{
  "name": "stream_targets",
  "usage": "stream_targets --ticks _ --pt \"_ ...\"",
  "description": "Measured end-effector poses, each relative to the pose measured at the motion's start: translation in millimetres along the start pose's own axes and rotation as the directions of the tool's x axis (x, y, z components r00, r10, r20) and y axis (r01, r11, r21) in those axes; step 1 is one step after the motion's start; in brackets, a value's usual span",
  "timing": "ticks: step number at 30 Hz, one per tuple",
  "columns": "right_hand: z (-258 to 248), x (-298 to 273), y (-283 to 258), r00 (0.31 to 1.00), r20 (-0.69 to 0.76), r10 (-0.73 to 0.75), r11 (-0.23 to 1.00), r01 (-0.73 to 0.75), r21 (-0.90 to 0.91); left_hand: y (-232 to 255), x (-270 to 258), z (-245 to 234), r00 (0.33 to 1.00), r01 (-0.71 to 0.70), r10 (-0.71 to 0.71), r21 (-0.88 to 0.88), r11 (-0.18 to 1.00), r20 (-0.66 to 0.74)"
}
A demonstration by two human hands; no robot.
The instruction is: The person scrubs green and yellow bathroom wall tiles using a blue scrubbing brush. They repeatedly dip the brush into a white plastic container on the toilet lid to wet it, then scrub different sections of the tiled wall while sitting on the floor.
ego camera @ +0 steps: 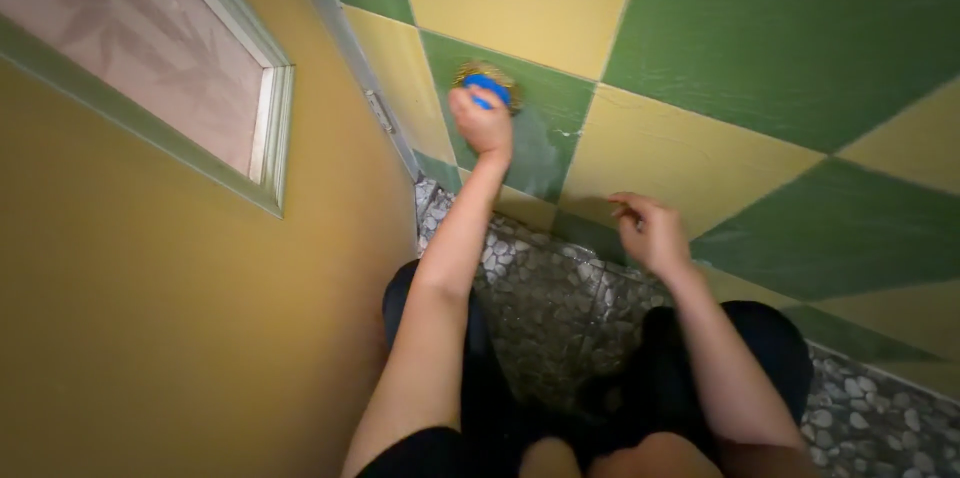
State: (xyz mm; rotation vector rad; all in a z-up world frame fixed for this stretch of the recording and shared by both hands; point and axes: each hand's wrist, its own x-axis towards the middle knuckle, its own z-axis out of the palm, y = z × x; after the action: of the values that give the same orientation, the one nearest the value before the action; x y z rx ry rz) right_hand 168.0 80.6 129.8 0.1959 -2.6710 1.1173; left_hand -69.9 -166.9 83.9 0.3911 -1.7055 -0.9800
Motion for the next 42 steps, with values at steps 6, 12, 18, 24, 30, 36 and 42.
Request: stream_targets --ticks 6,12,18,24,30,36,42 --pt "24.7 14.4 -10.7 0.989 0.044 -0.139 0.99 0.138 0.034 -6.2 59.8 11.3 0.991 -0.081 0.076 -0.034 0.996 -0.109" --pt "24.8 24.1 -18.8 0.993 0.116 0.005 0.998 -0.011 0.054 -65.8 39.0 14.9 0.933 0.334 -0.324 0.041 0.942 -0.156" --pt "29.1 30.4 -16.5 0.994 0.094 -0.055 0.996 0.048 0.082 -26.7 -50.3 6.9 0.983 0.177 -0.175 -0.029 0.984 0.054" --pt "25.6 30.7 -5.1 0.993 0.087 -0.085 0.996 0.081 0.04 -13.9 -48.4 7.2 0.98 -0.185 0.191 -0.087 0.979 0.061" --pt "19.8 29.5 -4.9 0.997 0.08 -0.003 1.0 0.002 0.018 -40.7 -77.5 6.1 0.998 -0.06 0.061 -0.09 0.994 0.008" --pt "24.2 30.7 -9.7 0.996 0.067 -0.05 0.998 0.052 -0.032 -42.1 -130.3 -10.2 0.855 -0.433 0.47 -0.196 0.88 0.219" --pt "26.4 28.8 -0.1 0.979 -0.074 -0.191 0.982 0.191 -0.006 -51.6 -80.4 21.0 0.948 -0.317 0.318 -0.075 0.945 0.001"
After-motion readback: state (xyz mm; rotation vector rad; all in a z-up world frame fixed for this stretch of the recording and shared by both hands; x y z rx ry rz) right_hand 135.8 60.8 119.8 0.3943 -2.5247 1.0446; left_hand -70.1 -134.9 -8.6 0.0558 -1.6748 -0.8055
